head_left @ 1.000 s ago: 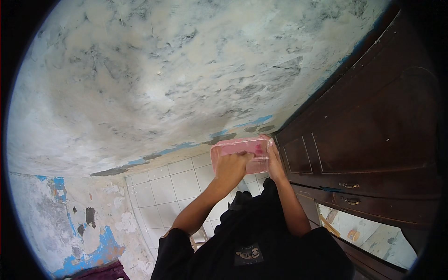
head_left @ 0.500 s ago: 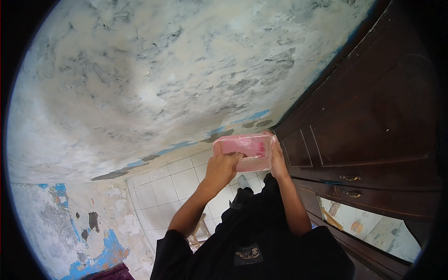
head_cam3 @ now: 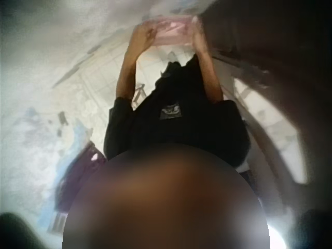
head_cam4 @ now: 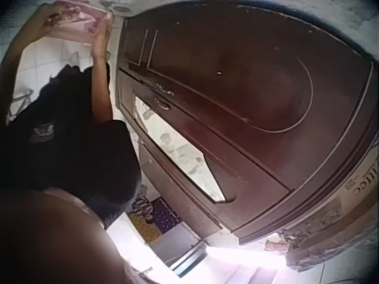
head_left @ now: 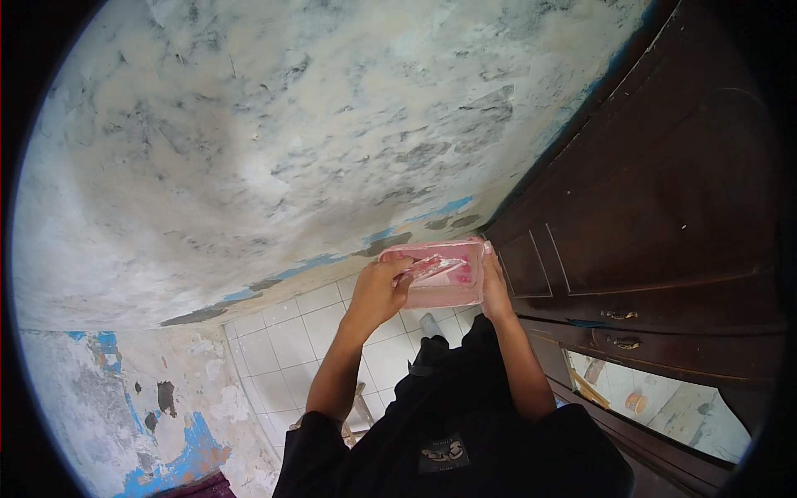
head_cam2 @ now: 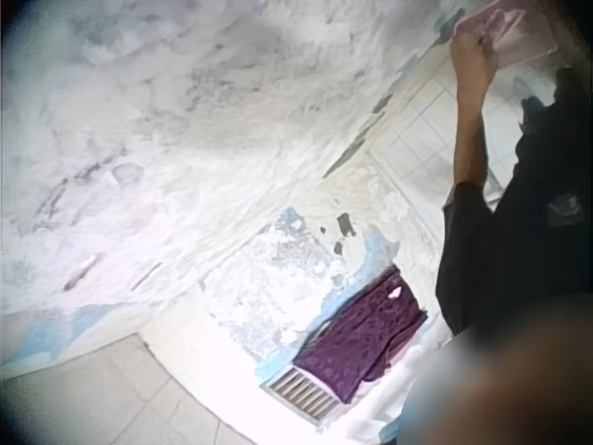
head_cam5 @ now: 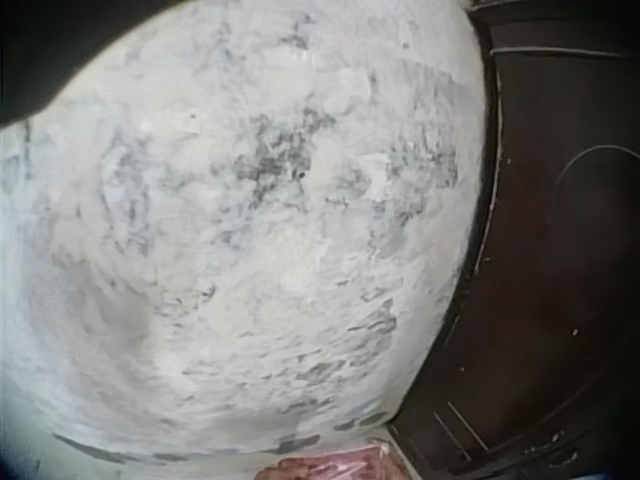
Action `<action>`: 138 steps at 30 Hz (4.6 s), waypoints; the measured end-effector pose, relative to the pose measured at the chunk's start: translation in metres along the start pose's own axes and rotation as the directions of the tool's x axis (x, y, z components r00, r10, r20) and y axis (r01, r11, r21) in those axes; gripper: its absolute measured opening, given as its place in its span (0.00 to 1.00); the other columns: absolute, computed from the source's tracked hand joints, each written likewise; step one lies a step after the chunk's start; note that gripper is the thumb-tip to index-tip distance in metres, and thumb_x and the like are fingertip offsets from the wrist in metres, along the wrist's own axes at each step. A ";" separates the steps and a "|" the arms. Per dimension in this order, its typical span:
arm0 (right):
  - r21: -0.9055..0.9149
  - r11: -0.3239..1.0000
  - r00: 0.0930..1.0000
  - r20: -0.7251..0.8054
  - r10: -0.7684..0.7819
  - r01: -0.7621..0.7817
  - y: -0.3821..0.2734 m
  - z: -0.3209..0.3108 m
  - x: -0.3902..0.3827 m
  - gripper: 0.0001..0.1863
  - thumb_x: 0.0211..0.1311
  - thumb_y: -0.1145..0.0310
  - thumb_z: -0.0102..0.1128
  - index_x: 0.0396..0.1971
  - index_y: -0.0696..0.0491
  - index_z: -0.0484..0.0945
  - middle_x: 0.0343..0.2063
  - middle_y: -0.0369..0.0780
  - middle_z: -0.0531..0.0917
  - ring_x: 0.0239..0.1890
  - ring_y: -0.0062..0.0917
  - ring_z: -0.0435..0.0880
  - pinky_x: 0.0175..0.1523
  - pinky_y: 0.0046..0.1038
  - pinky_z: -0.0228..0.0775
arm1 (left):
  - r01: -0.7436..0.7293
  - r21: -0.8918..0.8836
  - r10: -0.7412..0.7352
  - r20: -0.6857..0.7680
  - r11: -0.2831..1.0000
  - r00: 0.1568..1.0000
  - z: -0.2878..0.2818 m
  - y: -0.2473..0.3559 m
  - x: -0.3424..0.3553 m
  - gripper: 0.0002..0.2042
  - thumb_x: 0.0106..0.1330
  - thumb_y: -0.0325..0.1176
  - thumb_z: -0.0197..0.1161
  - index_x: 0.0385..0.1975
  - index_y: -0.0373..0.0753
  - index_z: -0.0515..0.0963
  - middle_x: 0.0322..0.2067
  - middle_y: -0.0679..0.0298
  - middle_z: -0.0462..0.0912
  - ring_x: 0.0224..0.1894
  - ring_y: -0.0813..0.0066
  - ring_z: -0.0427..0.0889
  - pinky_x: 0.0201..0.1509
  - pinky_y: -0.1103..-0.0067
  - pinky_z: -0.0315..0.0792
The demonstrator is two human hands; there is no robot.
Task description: The person patches a damaged wall by applying putty from a plastic container to the wall with a putty knife.
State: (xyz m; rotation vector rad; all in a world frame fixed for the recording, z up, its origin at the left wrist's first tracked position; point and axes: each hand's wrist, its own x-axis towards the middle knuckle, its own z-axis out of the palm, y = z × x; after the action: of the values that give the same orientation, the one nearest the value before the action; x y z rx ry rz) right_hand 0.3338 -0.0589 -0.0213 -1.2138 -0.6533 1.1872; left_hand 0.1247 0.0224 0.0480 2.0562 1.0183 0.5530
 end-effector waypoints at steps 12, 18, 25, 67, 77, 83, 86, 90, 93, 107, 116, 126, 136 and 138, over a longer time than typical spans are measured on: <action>0.055 0.998 0.997 -0.073 0.019 -0.015 -0.008 -0.032 0.030 0.31 0.77 0.46 0.35 0.64 0.58 0.64 0.60 0.43 0.70 0.63 0.26 0.69 0.68 0.29 0.59 | 0.125 -0.770 -0.296 -0.085 0.625 0.951 0.022 -0.003 0.026 0.07 0.68 0.23 0.60 0.43 0.33 0.81 0.37 0.69 0.84 0.37 0.83 0.78 0.45 0.82 0.71; 0.106 0.994 0.992 -0.113 0.051 -0.039 -0.027 -0.054 0.042 0.29 0.76 0.46 0.41 0.61 0.55 0.67 0.53 0.37 0.74 0.56 0.21 0.72 0.63 0.26 0.63 | 0.070 -0.948 -0.348 -0.045 0.311 0.937 0.059 -0.001 0.040 0.11 0.69 0.25 0.58 0.50 0.35 0.78 0.45 0.65 0.82 0.45 0.77 0.81 0.51 0.77 0.74; 0.091 0.995 0.999 -0.046 -0.027 0.032 -0.039 -0.104 0.072 0.28 0.76 0.46 0.39 0.61 0.54 0.67 0.53 0.39 0.75 0.56 0.24 0.74 0.63 0.27 0.64 | -0.049 -0.899 -0.098 -0.101 0.436 0.990 -0.003 0.125 0.123 0.12 0.70 0.24 0.58 0.52 0.34 0.76 0.45 0.64 0.83 0.46 0.77 0.81 0.52 0.77 0.76; 0.090 0.993 0.996 -0.055 -0.071 0.075 -0.043 -0.224 0.090 0.27 0.74 0.48 0.44 0.58 0.56 0.69 0.51 0.43 0.76 0.53 0.29 0.76 0.59 0.32 0.68 | 0.008 1.000 0.761 0.011 -0.021 0.649 -0.037 0.473 0.357 0.27 0.62 0.23 0.52 0.64 0.30 0.64 0.62 0.44 0.70 0.63 0.49 0.73 0.65 0.64 0.68; 0.088 0.993 0.997 -0.007 -0.083 0.083 -0.045 -0.217 0.086 0.26 0.75 0.49 0.44 0.56 0.56 0.70 0.51 0.42 0.76 0.54 0.27 0.75 0.61 0.31 0.66 | 0.194 0.924 0.710 0.106 -0.328 0.696 -0.041 0.421 0.389 0.29 0.67 0.29 0.50 0.66 0.22 0.58 0.65 0.37 0.64 0.68 0.44 0.64 0.72 0.57 0.56; 0.067 0.978 0.980 0.009 -0.200 0.199 -0.037 -0.231 0.074 0.23 0.76 0.50 0.42 0.54 0.53 0.71 0.47 0.38 0.77 0.50 0.23 0.76 0.57 0.30 0.69 | -0.043 0.996 0.688 0.083 -0.076 0.721 0.015 0.406 0.347 0.27 0.64 0.26 0.51 0.65 0.27 0.62 0.62 0.40 0.69 0.64 0.50 0.71 0.67 0.64 0.67; 0.102 0.987 0.991 0.027 -0.129 0.126 -0.041 -0.232 0.064 0.23 0.76 0.49 0.42 0.54 0.53 0.72 0.47 0.38 0.77 0.50 0.23 0.76 0.57 0.30 0.69 | 0.057 0.997 0.888 -0.080 0.060 0.452 -0.028 0.447 0.339 0.34 0.58 0.20 0.53 0.69 0.37 0.57 0.63 0.44 0.69 0.47 0.51 0.84 0.41 0.66 0.81; 0.012 0.995 0.995 -0.037 -0.095 0.095 -0.018 -0.237 0.069 0.23 0.76 0.49 0.42 0.54 0.53 0.72 0.47 0.38 0.77 0.50 0.24 0.76 0.56 0.30 0.69 | 0.252 0.955 0.980 -0.183 0.159 0.073 -0.119 0.519 0.361 0.29 0.56 0.18 0.53 0.62 0.35 0.64 0.59 0.45 0.74 0.47 0.50 0.83 0.39 0.60 0.80; 0.029 0.990 0.990 -0.024 -0.136 0.137 -0.036 -0.235 0.071 0.24 0.76 0.49 0.42 0.54 0.53 0.72 0.46 0.38 0.77 0.50 0.24 0.76 0.56 0.30 0.69 | 0.314 0.947 0.925 -0.182 0.072 0.335 -0.094 0.499 0.382 0.27 0.60 0.21 0.53 0.63 0.31 0.63 0.58 0.45 0.74 0.60 0.48 0.75 0.57 0.61 0.74; 0.041 0.994 0.992 0.068 -0.102 0.100 -0.041 -0.230 0.072 0.23 0.75 0.52 0.44 0.55 0.56 0.71 0.49 0.40 0.76 0.53 0.26 0.74 0.61 0.31 0.65 | 0.283 0.902 0.731 0.050 -0.325 0.681 -0.024 0.417 0.393 0.30 0.65 0.28 0.52 0.67 0.23 0.57 0.67 0.40 0.62 0.69 0.46 0.63 0.73 0.60 0.56; 0.056 0.989 0.990 0.041 -0.136 0.134 -0.022 -0.244 0.078 0.25 0.74 0.49 0.46 0.55 0.55 0.70 0.46 0.39 0.78 0.48 0.24 0.77 0.56 0.30 0.70 | 0.097 0.992 0.797 -0.123 0.081 0.591 0.000 0.447 0.336 0.24 0.65 0.25 0.52 0.62 0.24 0.64 0.61 0.40 0.70 0.63 0.48 0.72 0.66 0.64 0.67; 0.040 0.995 0.991 0.094 -0.100 0.096 -0.026 -0.238 0.074 0.26 0.74 0.47 0.45 0.56 0.55 0.70 0.47 0.38 0.77 0.51 0.23 0.75 0.57 0.29 0.68 | 0.214 0.956 0.841 0.054 -0.199 0.539 0.000 0.414 0.394 0.26 0.66 0.27 0.49 0.64 0.24 0.62 0.61 0.40 0.70 0.64 0.47 0.70 0.71 0.61 0.60; -0.026 0.995 0.993 0.082 -0.090 0.092 -0.042 -0.244 0.065 0.27 0.74 0.47 0.45 0.57 0.55 0.70 0.48 0.39 0.76 0.52 0.24 0.75 0.59 0.30 0.67 | 0.214 0.976 0.895 -0.068 -0.031 0.441 -0.026 0.442 0.340 0.27 0.65 0.24 0.53 0.64 0.20 0.60 0.63 0.38 0.67 0.66 0.49 0.69 0.69 0.64 0.65; -0.010 0.994 0.991 0.073 -0.109 0.110 -0.034 -0.247 0.070 0.27 0.74 0.47 0.45 0.57 0.55 0.70 0.49 0.39 0.76 0.52 0.24 0.75 0.59 0.30 0.67 | 0.227 0.972 0.878 -0.157 0.056 0.452 -0.052 0.440 0.349 0.28 0.65 0.24 0.53 0.65 0.20 0.59 0.64 0.38 0.65 0.66 0.48 0.68 0.70 0.63 0.63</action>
State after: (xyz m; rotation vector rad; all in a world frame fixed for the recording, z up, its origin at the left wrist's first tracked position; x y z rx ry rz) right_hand 0.5869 -0.0785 -0.0730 -1.1368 -0.7735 1.1404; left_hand 0.5062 0.1543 0.4417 3.5810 1.5266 1.6790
